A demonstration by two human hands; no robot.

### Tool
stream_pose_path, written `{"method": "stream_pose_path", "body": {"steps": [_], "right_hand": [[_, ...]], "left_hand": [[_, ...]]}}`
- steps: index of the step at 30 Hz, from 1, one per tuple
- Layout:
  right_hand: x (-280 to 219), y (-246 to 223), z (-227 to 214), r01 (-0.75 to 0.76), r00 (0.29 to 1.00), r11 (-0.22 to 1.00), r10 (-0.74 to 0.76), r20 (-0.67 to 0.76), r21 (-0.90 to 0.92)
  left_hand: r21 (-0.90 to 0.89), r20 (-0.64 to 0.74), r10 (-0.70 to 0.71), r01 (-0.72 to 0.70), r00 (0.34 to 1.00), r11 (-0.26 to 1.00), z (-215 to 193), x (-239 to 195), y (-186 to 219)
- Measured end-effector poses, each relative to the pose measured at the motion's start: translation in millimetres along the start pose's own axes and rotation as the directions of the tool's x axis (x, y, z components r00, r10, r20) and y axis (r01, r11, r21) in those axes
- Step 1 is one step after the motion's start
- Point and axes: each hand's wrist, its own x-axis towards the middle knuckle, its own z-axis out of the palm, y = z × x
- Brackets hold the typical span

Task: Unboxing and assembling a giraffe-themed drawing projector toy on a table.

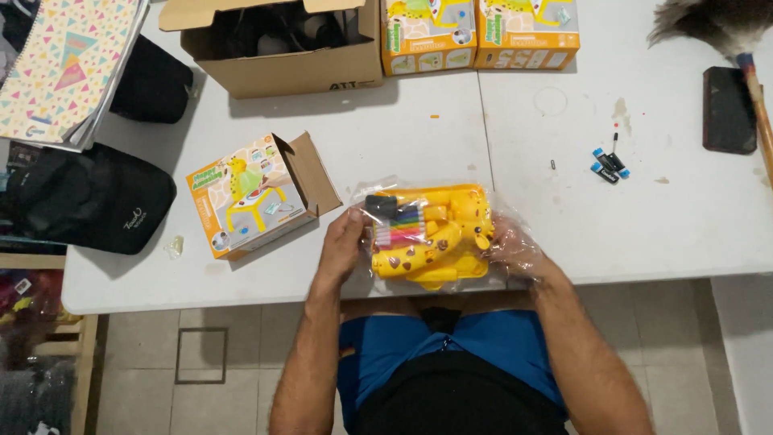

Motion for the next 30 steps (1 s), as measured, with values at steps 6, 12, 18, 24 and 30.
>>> {"method": "stream_pose_path", "body": {"steps": [6,12,18,24,30], "right_hand": [[-9.2,-30.9,16.7,-0.067,0.98,0.969,0.108,-0.164,0.239],[-13.4,-36.7,23.8,-0.106,0.945,0.852,0.247,-0.215,0.513],[-19.3,-44.6,21.3,-0.038,0.945,0.863,0.195,-0.262,0.504],[-17.3,-34.6,8.2,-0.084,0.943,0.895,0.214,-0.256,0.438],[-15.5,-33.6,3.9,-0.128,0.934,0.909,0.245,-0.262,0.397]], "left_hand": [[0.261,-0.219,0.06,-0.001,0.974,0.965,-29.9,6.8,19.4],[0.263,-0.279,0.236,-0.163,0.931,0.951,-61.1,23.3,33.6],[0.312,-0.315,0.285,-0.185,0.905,0.932,-95.1,45.3,48.9],[0.193,-0.18,0.271,-0.237,0.946,0.952,-102.6,47.8,89.0],[0.236,0.01,0.366,-0.358,0.93,0.903,-66.0,37.9,148.8]]}}
